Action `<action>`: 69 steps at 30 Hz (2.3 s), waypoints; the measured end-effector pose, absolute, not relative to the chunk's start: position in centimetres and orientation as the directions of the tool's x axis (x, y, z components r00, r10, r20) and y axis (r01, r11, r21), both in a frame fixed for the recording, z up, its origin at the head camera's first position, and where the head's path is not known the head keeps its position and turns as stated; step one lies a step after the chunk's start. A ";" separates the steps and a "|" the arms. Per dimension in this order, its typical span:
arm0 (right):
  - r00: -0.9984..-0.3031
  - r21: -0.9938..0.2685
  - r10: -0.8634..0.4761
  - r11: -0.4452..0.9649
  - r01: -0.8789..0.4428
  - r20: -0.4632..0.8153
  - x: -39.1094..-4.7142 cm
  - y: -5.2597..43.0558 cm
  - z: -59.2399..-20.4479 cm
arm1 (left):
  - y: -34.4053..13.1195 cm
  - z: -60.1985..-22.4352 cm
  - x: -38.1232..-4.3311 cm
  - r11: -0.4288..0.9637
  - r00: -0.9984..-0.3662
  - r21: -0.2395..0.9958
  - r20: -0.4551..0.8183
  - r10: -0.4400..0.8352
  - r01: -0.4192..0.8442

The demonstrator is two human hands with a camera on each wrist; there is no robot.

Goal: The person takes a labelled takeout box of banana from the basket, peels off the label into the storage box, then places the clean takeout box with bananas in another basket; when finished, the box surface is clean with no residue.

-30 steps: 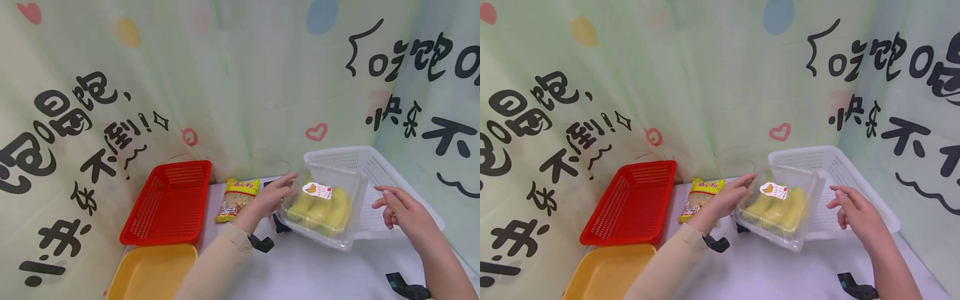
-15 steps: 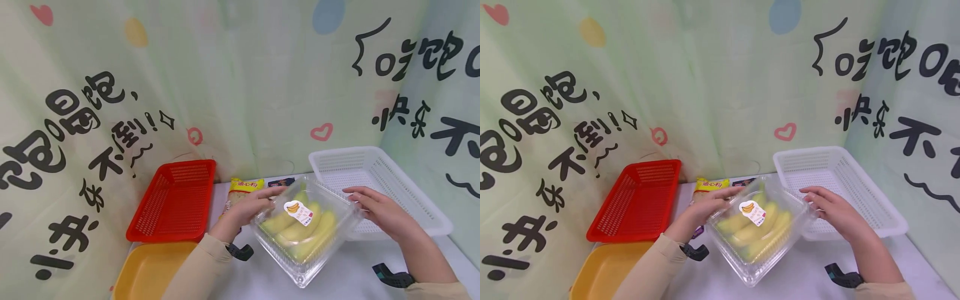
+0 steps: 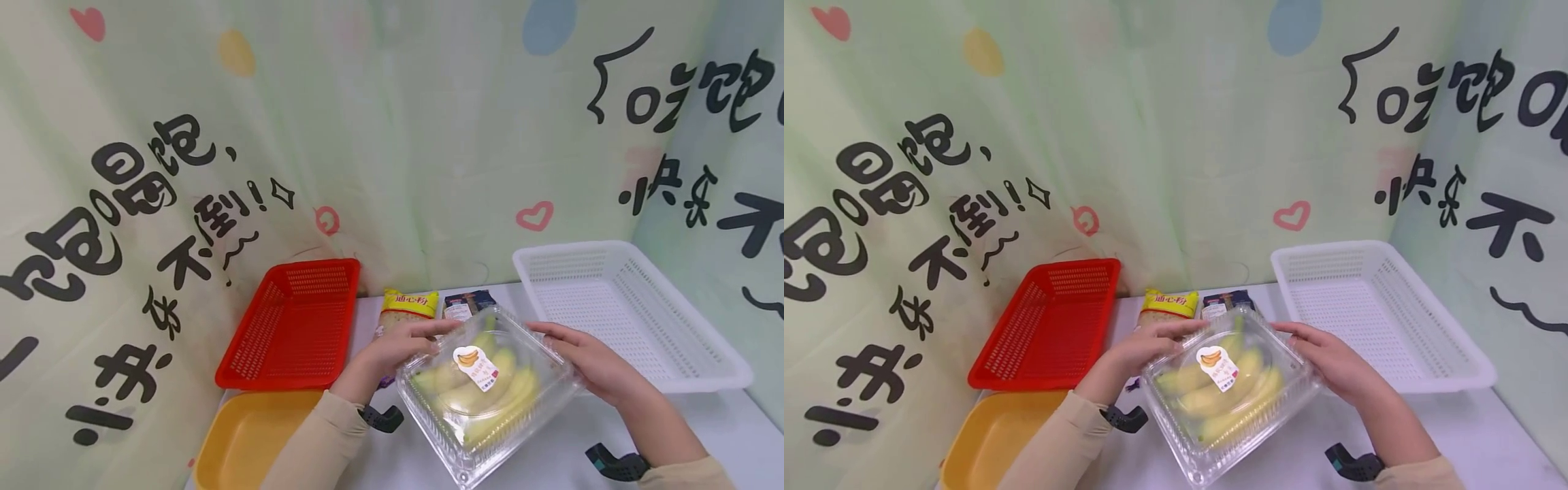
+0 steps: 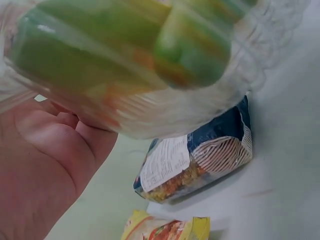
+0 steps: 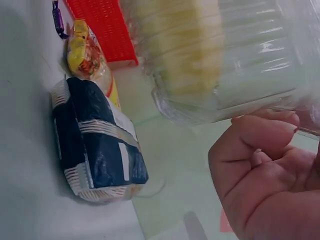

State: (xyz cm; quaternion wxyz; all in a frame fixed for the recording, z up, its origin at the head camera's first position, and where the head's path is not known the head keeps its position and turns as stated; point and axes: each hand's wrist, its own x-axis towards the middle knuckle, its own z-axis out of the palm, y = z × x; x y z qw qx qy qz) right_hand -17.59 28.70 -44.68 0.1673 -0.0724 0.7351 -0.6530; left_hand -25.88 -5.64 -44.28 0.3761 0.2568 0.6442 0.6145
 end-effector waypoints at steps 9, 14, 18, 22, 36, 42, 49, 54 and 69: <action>-0.935 -0.999 -0.354 -0.036 0.020 -0.006 -17.6 27.6 -45.8 | -6.3 -44.8 -26.1 0.078 -0.700 0.986 -0.157 0.697 -0.145; -0.940 -0.994 -0.340 -0.106 0.026 0.011 -17.3 26.9 -46.2 | -7.2 -45.5 -25.8 -0.052 -0.747 0.982 -0.104 0.657 -0.182; -0.941 -0.984 -0.333 -0.180 0.008 0.054 -17.0 26.7 -46.6 | -8.2 -46.2 -25.1 -0.203 -0.827 0.958 -0.056 0.559 -0.202; -0.937 -0.963 -0.328 -0.267 -0.029 0.119 -16.9 26.8 -47.0 | -8.9 -47.0 -23.6 -0.314 -0.910 0.933 -0.029 0.415 -0.173; -0.985 -0.958 -0.153 -0.286 -0.033 0.080 -15.9 25.3 -47.5 | -8.8 -47.4 -15.9 -0.145 -0.995 0.989 0.001 0.096 -0.013; -0.984 -0.959 -0.139 -0.274 -0.074 0.115 -15.3 23.9 -48.3 | -9.5 -48.2 -15.2 -0.041 -0.997 0.999 0.010 0.078 0.007; -0.985 -0.965 -0.140 -0.255 -0.062 0.100 -14.8 22.4 -49.0 | -10.2 -49.2 -15.0 -0.033 -0.999 0.999 0.024 0.044 0.023; -0.990 -0.969 -0.132 -0.246 -0.022 0.056 -14.3 21.6 -49.8 | -10.4 -49.8 -14.6 0.019 -0.999 1.000 -0.010 -0.031 -0.010; -0.962 -0.926 -0.218 -0.370 -0.073 0.163 -13.6 20.7 -53.4 | -11.3 -53.0 -12.9 0.167 -0.994 0.982 -0.078 -0.077 -0.090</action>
